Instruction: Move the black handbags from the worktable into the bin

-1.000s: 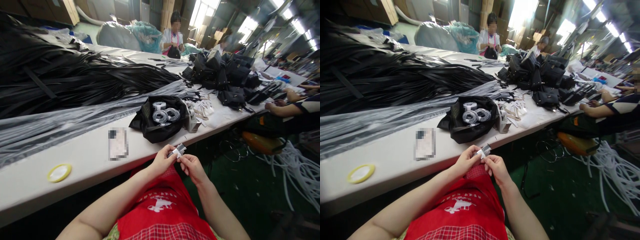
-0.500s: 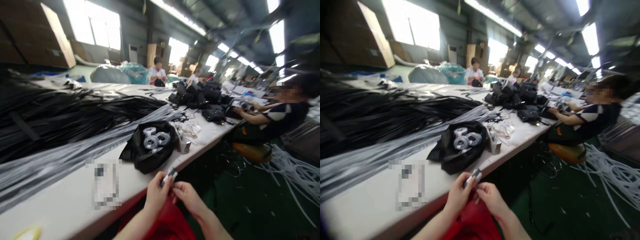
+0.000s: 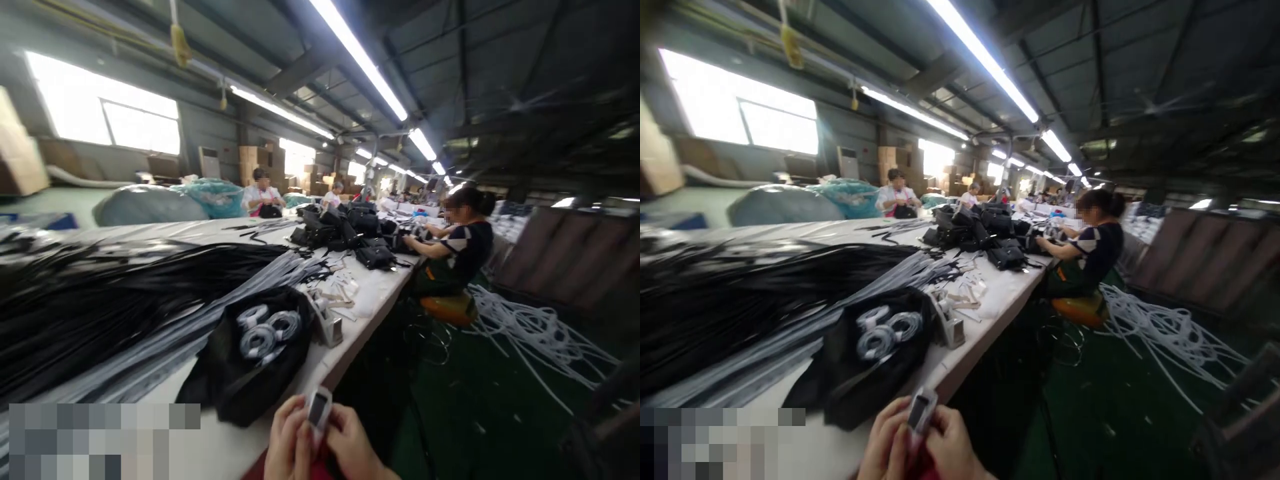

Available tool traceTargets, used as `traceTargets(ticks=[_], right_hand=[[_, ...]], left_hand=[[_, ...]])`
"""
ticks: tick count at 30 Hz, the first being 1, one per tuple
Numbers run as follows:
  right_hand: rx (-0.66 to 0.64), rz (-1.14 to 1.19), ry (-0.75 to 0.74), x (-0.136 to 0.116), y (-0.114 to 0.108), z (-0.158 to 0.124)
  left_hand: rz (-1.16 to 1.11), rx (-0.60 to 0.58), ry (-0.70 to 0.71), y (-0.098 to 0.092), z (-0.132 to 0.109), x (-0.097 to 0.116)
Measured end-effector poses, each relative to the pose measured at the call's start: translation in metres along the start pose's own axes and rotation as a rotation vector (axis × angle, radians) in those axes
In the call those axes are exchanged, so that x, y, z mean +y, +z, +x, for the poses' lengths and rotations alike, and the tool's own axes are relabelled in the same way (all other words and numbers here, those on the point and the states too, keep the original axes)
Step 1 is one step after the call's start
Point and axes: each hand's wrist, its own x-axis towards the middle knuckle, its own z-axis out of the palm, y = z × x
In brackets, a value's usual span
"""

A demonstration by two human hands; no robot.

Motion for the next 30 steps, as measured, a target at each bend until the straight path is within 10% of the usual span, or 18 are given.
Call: traceTargets(ticks=[4, 11, 18, 24, 30], right_hand=[[-0.111, -0.176, -0.16, -0.014, 0.005, -0.007], [0.407, -0.973, -0.955, -0.054, 0.024, 0.098], [-0.135, -1.364, -0.592, -0.004, 0.08, 0.206], [0.02, -1.084, -0.764, -0.013, 0.033, 0.16], [0.134, -0.981, -0.703, 0.012, -0.037, 0.087]], left_hand=[[0.1, -0.042, -0.062, -0.016, -0.008, 0.012], [0.266, 0.078, -0.044, -0.055, -0.019, 0.01], [0.448, 0.129, -0.086, -0.088, -0.018, -0.002], [0.649, 0.145, -0.047, -0.097, 0.016, -0.027], [0.938, 0.055, -0.189, -0.096, 0.12, -0.051]])
